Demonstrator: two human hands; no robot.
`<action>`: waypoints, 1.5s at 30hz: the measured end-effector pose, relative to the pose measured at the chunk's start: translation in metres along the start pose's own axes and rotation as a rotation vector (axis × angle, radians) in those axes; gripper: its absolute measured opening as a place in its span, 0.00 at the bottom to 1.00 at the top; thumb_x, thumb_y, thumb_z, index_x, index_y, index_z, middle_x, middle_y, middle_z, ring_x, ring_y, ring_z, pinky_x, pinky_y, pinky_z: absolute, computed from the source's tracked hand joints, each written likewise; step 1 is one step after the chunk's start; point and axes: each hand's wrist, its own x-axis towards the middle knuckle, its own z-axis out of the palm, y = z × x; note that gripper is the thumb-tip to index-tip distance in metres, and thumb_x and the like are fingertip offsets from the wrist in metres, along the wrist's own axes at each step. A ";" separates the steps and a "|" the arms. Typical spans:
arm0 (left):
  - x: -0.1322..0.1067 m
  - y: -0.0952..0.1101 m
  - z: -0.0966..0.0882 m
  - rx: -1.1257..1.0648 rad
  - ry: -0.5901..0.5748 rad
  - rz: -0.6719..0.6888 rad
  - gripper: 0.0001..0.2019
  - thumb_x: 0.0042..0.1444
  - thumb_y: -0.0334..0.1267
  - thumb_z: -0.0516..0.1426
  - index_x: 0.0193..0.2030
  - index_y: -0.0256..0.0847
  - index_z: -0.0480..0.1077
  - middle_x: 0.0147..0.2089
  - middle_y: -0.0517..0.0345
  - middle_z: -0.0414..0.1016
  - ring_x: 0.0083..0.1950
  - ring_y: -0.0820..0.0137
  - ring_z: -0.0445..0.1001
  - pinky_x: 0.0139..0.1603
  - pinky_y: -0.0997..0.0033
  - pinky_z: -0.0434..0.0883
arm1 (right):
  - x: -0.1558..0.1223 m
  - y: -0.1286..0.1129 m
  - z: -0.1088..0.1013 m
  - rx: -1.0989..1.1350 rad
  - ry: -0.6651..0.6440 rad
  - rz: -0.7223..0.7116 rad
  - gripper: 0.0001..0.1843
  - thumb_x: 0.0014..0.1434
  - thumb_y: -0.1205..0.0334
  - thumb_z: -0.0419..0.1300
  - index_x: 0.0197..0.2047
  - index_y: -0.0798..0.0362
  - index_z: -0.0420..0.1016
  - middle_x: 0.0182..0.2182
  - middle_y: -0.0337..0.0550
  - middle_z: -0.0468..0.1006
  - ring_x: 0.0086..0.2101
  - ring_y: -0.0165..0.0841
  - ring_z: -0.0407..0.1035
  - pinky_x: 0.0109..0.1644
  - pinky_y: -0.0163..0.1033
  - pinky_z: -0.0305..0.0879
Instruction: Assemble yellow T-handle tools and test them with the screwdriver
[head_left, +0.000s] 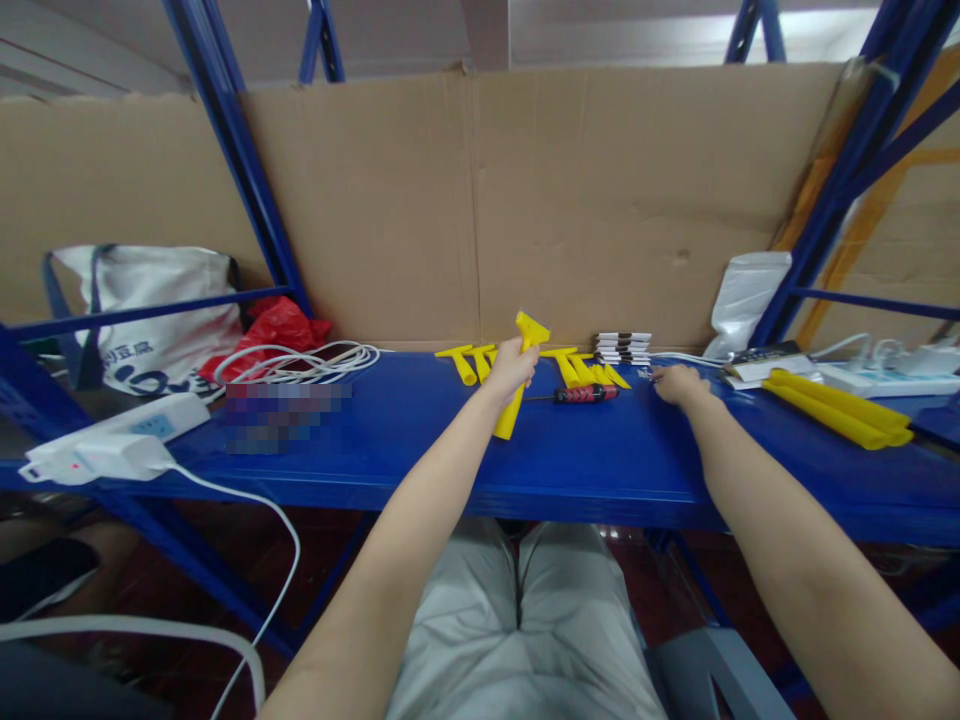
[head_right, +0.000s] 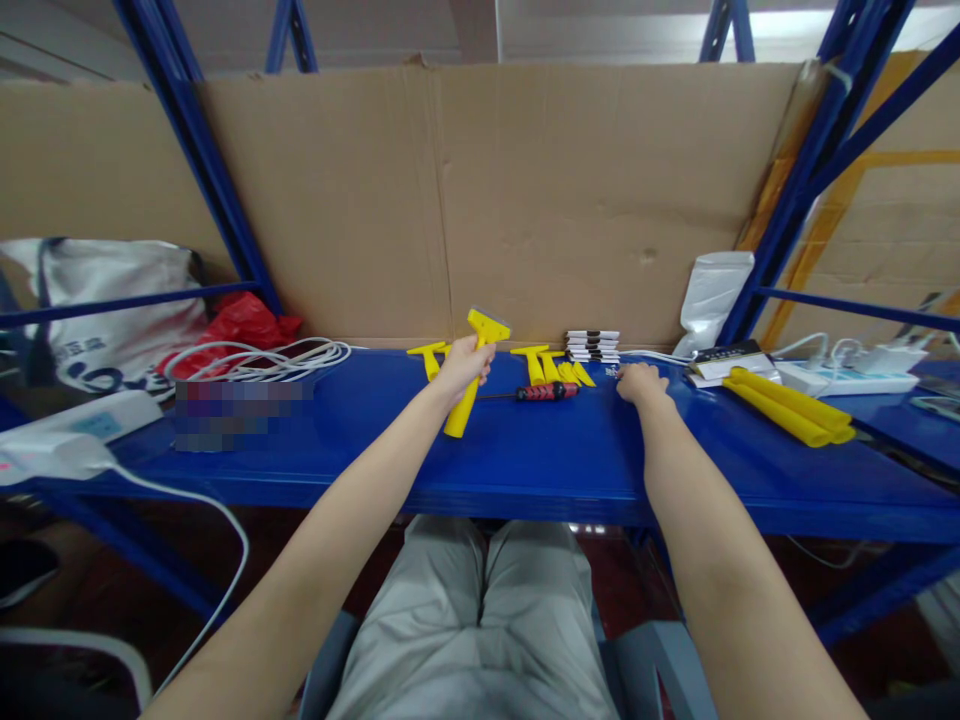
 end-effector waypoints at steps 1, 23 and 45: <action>-0.001 0.000 0.000 -0.069 -0.024 -0.045 0.08 0.57 0.26 0.48 0.28 0.39 0.59 0.18 0.69 0.57 0.15 0.83 0.55 0.17 0.83 0.54 | -0.002 -0.002 -0.001 -0.009 0.000 -0.007 0.22 0.55 0.66 0.52 0.52 0.49 0.73 0.56 0.56 0.65 0.55 0.50 0.58 0.54 0.57 0.57; -0.010 -0.004 0.012 -0.211 -0.377 -0.450 0.10 0.58 0.23 0.47 0.27 0.38 0.57 0.16 0.67 0.59 0.14 0.81 0.55 0.16 0.80 0.54 | -0.019 -0.027 -0.007 -0.135 0.067 -0.182 0.19 0.57 0.70 0.48 0.47 0.64 0.73 0.49 0.66 0.70 0.52 0.48 0.64 0.54 0.52 0.56; -0.011 -0.004 0.012 -0.280 -0.426 -0.396 0.09 0.57 0.23 0.47 0.28 0.37 0.59 0.17 0.68 0.59 0.13 0.83 0.55 0.15 0.81 0.53 | -0.054 -0.092 -0.017 0.816 0.066 -0.622 0.05 0.44 0.66 0.60 0.19 0.53 0.69 0.28 0.39 0.74 0.34 0.30 0.67 0.45 0.36 0.62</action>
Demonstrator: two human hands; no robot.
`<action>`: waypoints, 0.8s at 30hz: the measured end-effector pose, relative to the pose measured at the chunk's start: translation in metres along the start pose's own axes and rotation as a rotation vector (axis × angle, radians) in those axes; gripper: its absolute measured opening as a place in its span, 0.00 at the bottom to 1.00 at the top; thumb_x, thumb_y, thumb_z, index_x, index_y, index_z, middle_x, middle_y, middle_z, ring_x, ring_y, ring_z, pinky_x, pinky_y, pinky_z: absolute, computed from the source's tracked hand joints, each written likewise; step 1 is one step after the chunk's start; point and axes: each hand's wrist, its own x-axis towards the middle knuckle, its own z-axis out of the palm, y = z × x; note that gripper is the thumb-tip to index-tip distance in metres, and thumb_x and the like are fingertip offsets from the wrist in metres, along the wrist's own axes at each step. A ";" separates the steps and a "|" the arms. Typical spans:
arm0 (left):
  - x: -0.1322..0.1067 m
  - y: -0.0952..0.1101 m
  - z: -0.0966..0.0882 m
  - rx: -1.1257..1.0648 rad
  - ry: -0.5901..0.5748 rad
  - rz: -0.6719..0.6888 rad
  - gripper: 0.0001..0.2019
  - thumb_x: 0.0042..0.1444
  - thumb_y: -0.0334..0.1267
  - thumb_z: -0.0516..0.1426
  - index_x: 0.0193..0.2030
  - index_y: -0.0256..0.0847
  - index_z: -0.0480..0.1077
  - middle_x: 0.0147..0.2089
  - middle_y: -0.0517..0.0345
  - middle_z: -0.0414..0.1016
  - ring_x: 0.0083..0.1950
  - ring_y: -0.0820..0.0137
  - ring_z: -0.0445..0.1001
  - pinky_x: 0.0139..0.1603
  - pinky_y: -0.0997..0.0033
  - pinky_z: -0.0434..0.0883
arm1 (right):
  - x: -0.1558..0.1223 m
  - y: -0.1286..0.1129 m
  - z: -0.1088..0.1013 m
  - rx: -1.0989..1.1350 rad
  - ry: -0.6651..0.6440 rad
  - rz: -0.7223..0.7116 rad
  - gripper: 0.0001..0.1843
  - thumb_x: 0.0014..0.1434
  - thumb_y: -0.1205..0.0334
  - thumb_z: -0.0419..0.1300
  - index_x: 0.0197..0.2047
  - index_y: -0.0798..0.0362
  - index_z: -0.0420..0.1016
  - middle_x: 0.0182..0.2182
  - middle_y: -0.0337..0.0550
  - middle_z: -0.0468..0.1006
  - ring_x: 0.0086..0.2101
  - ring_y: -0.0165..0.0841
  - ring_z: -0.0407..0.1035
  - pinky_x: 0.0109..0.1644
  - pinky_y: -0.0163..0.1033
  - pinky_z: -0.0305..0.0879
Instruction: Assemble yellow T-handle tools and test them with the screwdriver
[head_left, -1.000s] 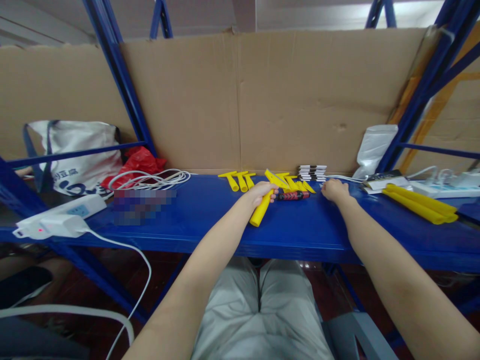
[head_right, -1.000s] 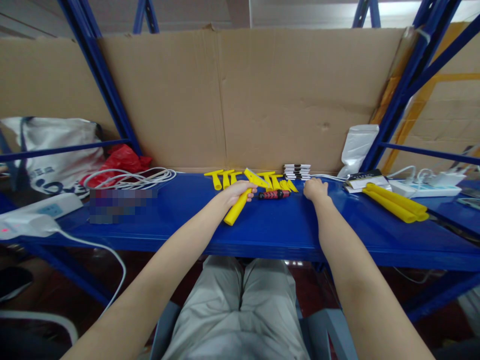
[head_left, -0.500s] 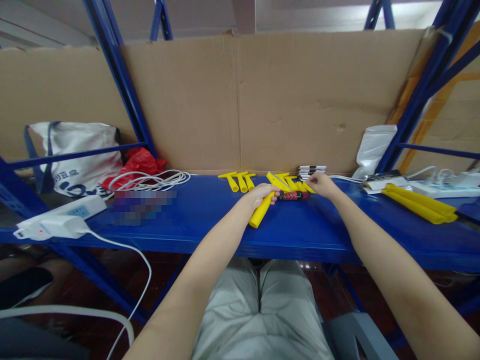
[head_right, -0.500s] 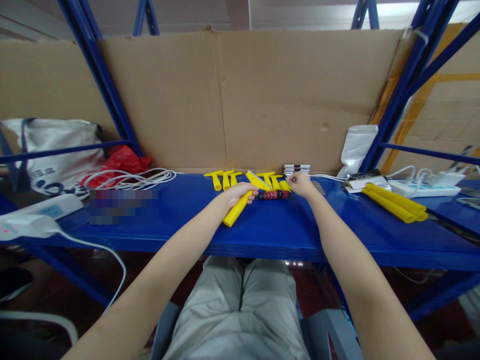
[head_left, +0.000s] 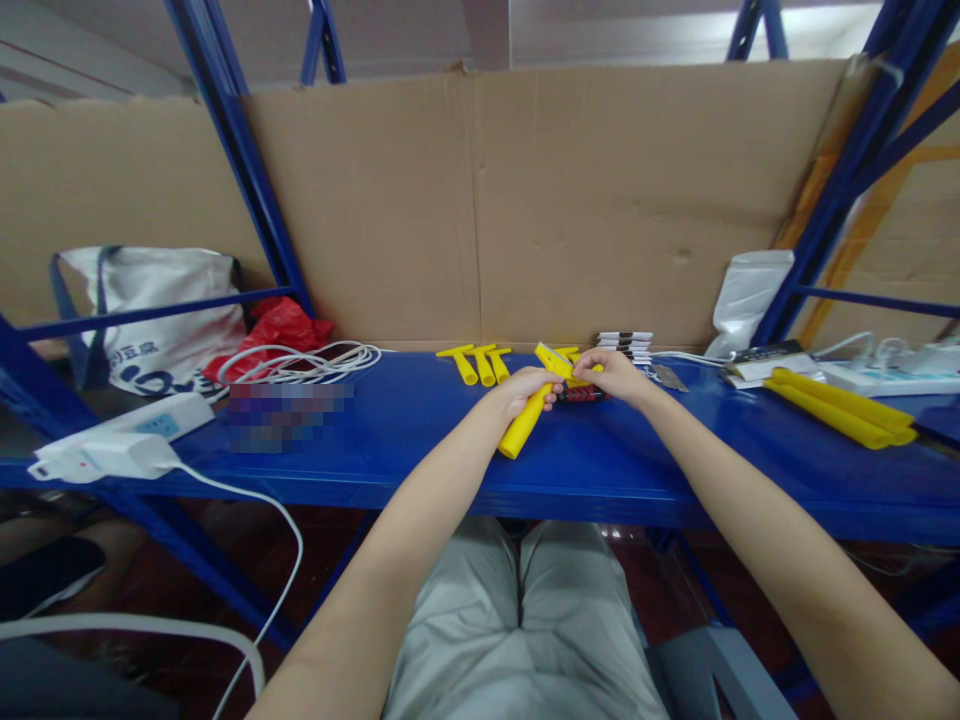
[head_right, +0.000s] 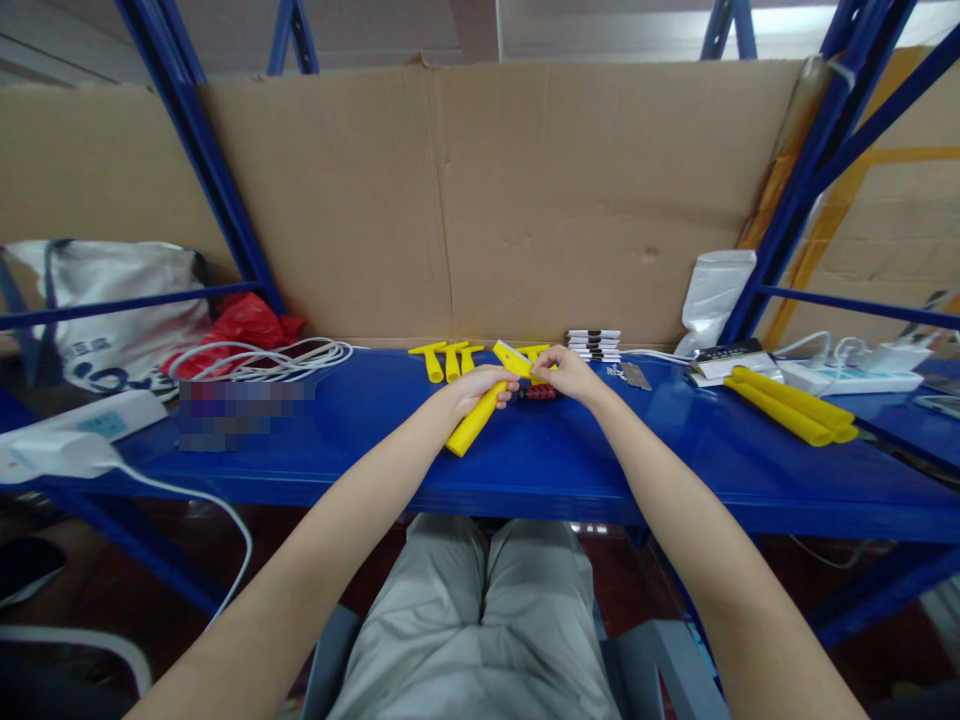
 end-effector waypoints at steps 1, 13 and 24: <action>0.000 0.000 0.000 -0.004 -0.004 -0.001 0.09 0.57 0.23 0.47 0.28 0.37 0.59 0.17 0.68 0.59 0.13 0.83 0.55 0.15 0.81 0.53 | 0.000 0.000 0.000 -0.001 0.003 0.003 0.04 0.44 0.66 0.59 0.19 0.53 0.70 0.28 0.39 0.74 0.34 0.30 0.67 0.45 0.36 0.62; -0.001 0.000 0.002 -0.017 -0.029 -0.018 0.09 0.58 0.23 0.47 0.29 0.37 0.60 0.16 0.68 0.59 0.13 0.82 0.55 0.14 0.81 0.53 | -0.001 0.000 0.003 0.093 -0.013 0.185 0.04 0.43 0.64 0.60 0.22 0.55 0.69 0.19 0.35 0.69 0.23 0.26 0.60 0.30 0.33 0.58; -0.001 0.002 0.001 -0.099 -0.019 -0.006 0.09 0.58 0.23 0.46 0.29 0.37 0.59 0.17 0.67 0.58 0.13 0.82 0.53 0.15 0.81 0.52 | 0.004 0.012 0.014 0.027 0.004 0.223 0.16 0.52 0.59 0.58 0.44 0.56 0.70 0.43 0.47 0.74 0.43 0.33 0.68 0.49 0.39 0.63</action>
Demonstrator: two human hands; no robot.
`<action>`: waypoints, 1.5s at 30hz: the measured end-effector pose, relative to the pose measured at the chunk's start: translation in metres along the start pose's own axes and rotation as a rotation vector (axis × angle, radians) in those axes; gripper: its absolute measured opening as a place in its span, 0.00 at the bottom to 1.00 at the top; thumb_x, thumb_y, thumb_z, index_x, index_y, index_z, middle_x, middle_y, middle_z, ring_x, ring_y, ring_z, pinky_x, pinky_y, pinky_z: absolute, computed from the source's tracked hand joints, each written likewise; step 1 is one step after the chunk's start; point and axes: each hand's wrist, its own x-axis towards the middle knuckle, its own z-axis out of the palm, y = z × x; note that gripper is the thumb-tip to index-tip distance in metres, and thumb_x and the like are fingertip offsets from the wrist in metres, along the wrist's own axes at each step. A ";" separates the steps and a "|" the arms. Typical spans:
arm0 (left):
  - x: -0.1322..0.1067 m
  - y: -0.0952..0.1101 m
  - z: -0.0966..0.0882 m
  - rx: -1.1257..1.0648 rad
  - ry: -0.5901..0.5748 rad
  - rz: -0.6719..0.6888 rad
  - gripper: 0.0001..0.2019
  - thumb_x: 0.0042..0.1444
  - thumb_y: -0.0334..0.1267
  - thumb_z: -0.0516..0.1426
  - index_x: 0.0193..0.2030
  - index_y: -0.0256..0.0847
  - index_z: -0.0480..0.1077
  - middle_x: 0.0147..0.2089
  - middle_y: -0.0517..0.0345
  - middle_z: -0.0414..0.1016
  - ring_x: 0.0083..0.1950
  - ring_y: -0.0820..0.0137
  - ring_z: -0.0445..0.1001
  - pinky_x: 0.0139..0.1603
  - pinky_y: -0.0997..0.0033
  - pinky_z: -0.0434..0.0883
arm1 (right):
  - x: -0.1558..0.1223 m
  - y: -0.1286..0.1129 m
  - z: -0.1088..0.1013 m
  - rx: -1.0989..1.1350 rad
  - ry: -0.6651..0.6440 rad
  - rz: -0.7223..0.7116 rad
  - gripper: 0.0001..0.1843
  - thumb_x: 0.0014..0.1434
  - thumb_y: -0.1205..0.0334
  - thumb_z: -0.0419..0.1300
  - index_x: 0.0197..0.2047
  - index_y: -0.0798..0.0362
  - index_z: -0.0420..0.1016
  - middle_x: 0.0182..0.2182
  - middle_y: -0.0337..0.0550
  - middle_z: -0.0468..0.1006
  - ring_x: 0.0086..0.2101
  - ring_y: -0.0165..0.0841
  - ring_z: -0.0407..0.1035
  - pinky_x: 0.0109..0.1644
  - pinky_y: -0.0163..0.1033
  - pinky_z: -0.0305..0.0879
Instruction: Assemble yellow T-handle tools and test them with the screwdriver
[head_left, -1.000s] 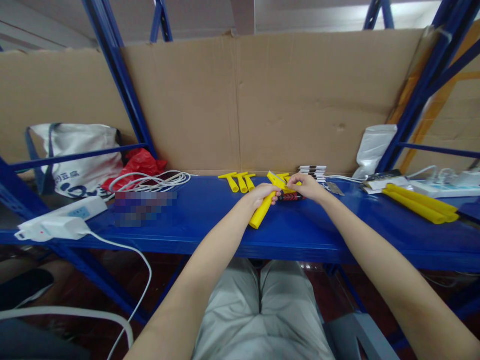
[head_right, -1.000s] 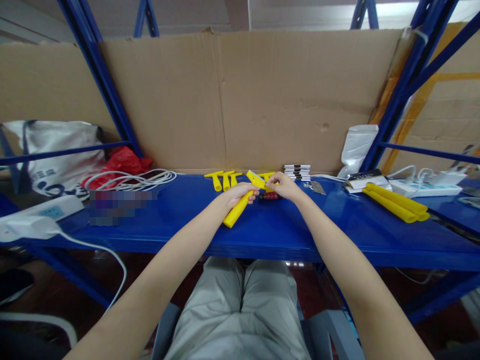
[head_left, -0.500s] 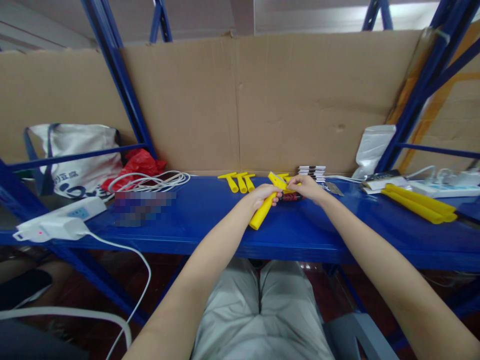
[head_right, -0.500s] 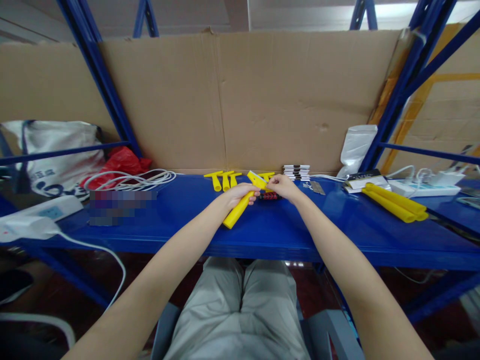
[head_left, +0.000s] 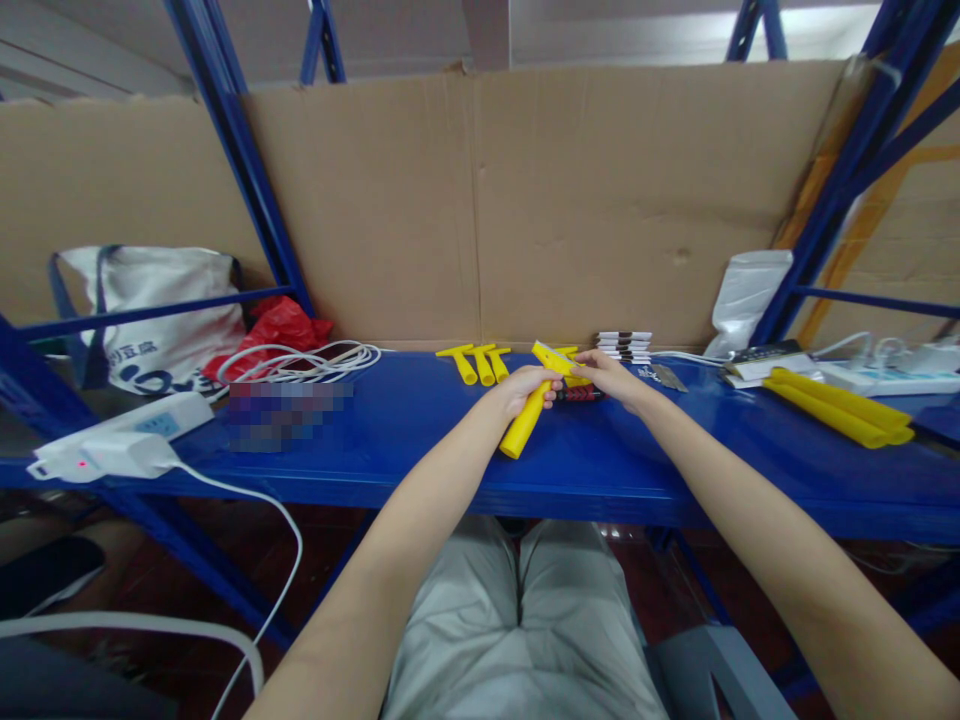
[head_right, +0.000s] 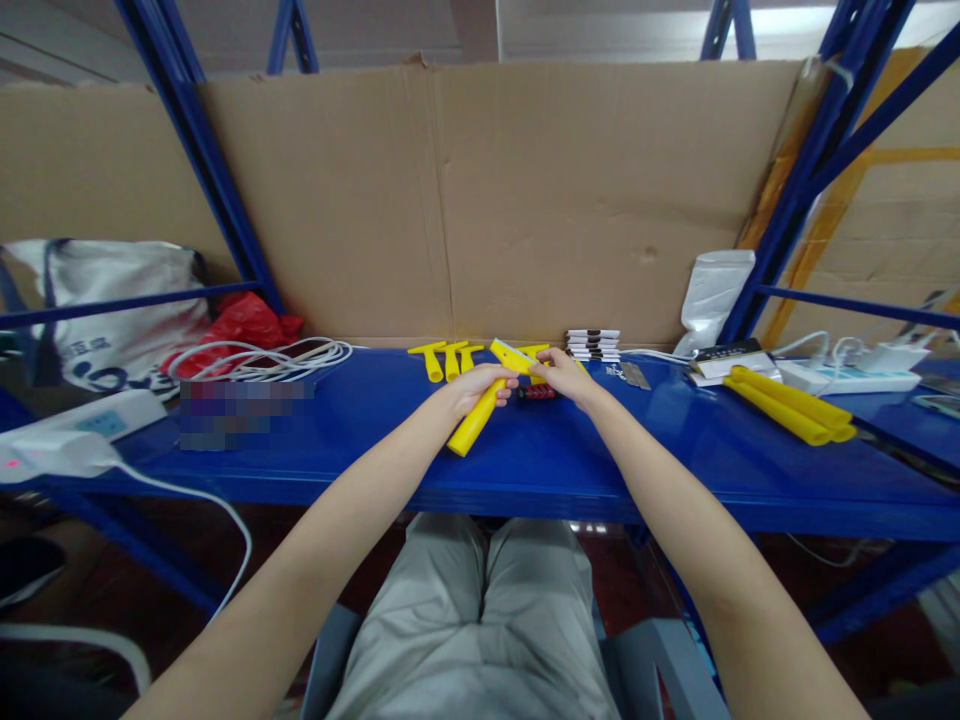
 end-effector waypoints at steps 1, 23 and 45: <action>0.000 0.000 0.000 -0.010 0.005 0.004 0.09 0.58 0.23 0.46 0.28 0.37 0.59 0.17 0.67 0.58 0.13 0.82 0.53 0.15 0.81 0.52 | 0.001 0.001 -0.001 -0.039 -0.002 -0.022 0.17 0.54 0.58 0.57 0.46 0.56 0.70 0.45 0.48 0.74 0.44 0.34 0.68 0.50 0.40 0.63; 0.016 -0.007 -0.014 -0.185 0.249 -0.009 0.09 0.58 0.25 0.48 0.28 0.38 0.58 0.16 0.67 0.57 0.13 0.82 0.53 0.15 0.82 0.52 | -0.008 0.020 -0.062 -0.342 -0.452 -0.007 0.16 0.45 0.50 0.64 0.34 0.53 0.74 0.28 0.43 0.77 0.30 0.34 0.71 0.33 0.36 0.65; 0.020 -0.013 -0.015 -0.202 0.335 -0.012 0.10 0.57 0.23 0.48 0.26 0.38 0.58 0.16 0.68 0.55 0.14 0.82 0.52 0.15 0.82 0.52 | 0.009 0.012 -0.071 0.547 0.512 -0.232 0.24 0.47 0.38 0.59 0.37 0.48 0.63 0.27 0.37 0.69 0.19 0.26 0.61 0.21 0.37 0.60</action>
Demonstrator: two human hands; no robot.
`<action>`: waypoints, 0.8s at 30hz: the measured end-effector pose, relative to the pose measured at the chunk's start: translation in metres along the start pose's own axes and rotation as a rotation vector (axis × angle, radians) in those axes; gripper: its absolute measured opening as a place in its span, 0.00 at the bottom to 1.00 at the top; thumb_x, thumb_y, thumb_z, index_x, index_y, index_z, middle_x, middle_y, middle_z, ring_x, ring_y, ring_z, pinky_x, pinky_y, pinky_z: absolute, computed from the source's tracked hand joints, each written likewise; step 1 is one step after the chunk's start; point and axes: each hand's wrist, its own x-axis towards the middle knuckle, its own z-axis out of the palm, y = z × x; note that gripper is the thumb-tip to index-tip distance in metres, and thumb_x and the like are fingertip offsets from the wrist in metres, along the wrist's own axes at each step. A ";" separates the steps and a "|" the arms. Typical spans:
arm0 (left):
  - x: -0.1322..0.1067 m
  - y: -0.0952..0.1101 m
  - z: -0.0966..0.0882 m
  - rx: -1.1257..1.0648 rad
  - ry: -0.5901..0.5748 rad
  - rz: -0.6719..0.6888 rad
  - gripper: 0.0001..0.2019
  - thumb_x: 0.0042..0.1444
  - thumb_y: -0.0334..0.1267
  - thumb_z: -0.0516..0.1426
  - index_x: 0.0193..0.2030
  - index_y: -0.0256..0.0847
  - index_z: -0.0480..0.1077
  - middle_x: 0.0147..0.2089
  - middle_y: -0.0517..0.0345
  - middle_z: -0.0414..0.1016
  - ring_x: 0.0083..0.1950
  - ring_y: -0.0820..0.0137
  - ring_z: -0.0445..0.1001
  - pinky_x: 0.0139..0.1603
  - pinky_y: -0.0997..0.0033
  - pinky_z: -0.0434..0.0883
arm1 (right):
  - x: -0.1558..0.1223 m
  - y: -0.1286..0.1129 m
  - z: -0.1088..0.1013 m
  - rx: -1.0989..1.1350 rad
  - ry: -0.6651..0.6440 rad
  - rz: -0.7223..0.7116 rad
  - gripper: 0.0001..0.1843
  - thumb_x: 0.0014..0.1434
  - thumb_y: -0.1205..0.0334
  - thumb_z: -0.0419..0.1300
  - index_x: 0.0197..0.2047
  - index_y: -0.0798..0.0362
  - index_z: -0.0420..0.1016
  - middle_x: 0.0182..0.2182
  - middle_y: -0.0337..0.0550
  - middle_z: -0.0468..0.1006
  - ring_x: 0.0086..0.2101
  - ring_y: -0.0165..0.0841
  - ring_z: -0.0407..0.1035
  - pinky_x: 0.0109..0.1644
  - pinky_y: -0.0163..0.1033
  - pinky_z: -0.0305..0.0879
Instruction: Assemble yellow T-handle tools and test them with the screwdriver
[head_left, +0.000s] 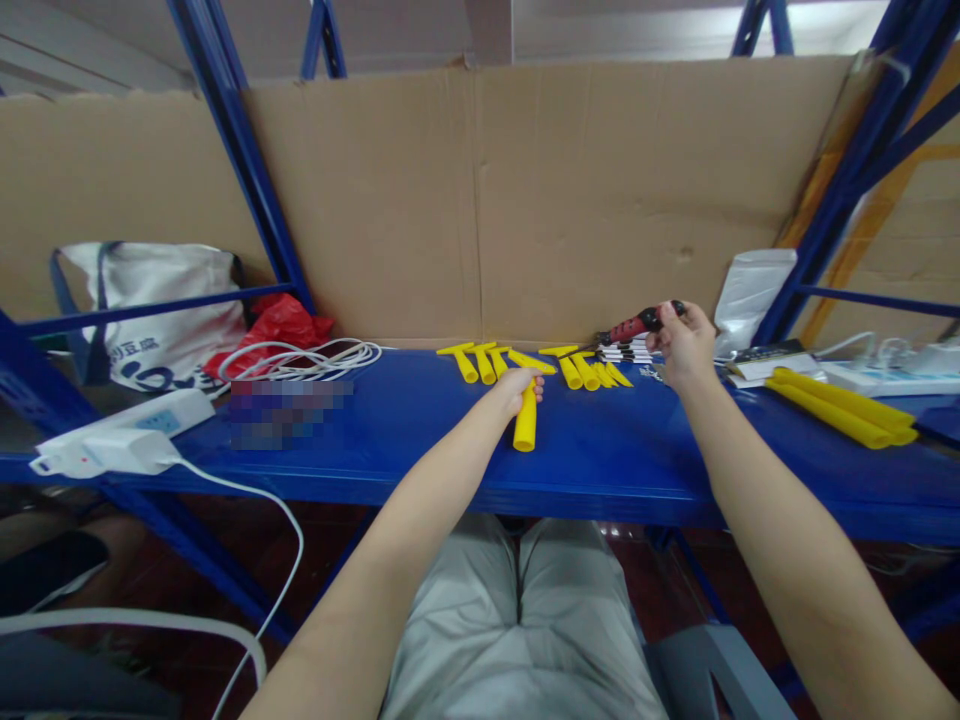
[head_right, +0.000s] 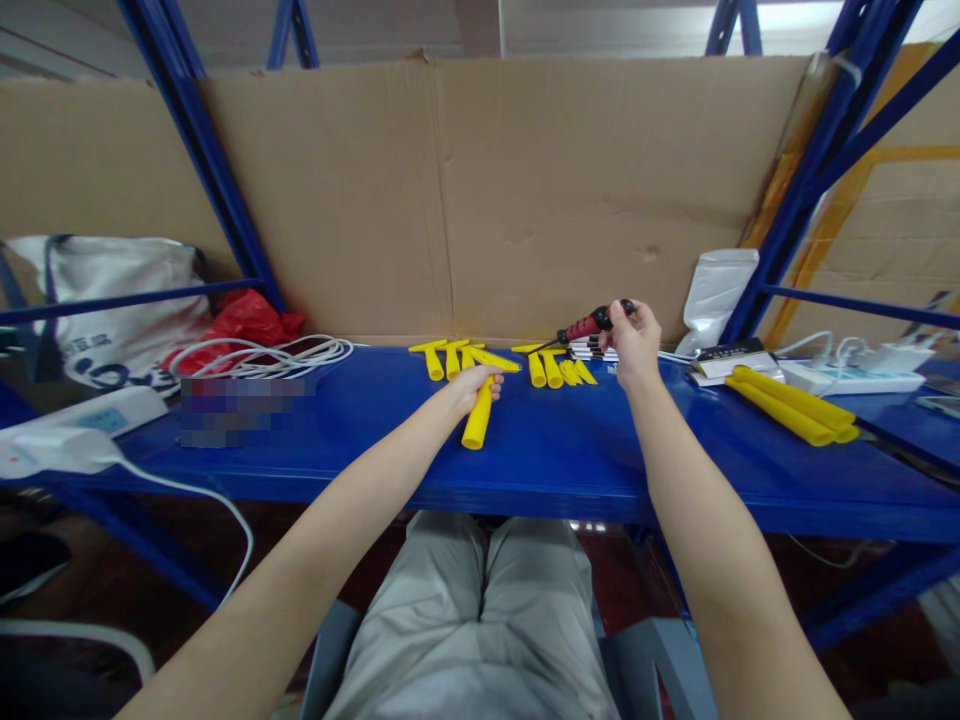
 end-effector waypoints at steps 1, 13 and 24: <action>0.000 0.000 0.000 -0.001 0.000 -0.003 0.10 0.57 0.24 0.48 0.26 0.38 0.58 0.16 0.68 0.55 0.13 0.82 0.52 0.15 0.82 0.52 | 0.001 0.000 -0.001 0.011 -0.002 0.002 0.24 0.47 0.38 0.59 0.37 0.48 0.63 0.27 0.37 0.69 0.19 0.27 0.62 0.22 0.38 0.62; -0.002 0.001 0.001 0.003 -0.010 -0.023 0.11 0.57 0.24 0.48 0.26 0.38 0.58 0.16 0.68 0.55 0.13 0.82 0.52 0.15 0.82 0.52 | -0.005 -0.002 0.006 -0.004 -0.051 -0.005 0.27 0.46 0.34 0.57 0.37 0.47 0.63 0.27 0.39 0.68 0.21 0.29 0.63 0.24 0.39 0.63; -0.002 0.001 0.002 0.045 -0.047 -0.047 0.10 0.57 0.24 0.47 0.27 0.38 0.57 0.16 0.68 0.56 0.13 0.82 0.52 0.15 0.82 0.52 | -0.008 -0.005 0.010 -0.034 -0.049 -0.003 0.27 0.46 0.33 0.56 0.37 0.48 0.63 0.26 0.39 0.67 0.22 0.30 0.64 0.25 0.39 0.62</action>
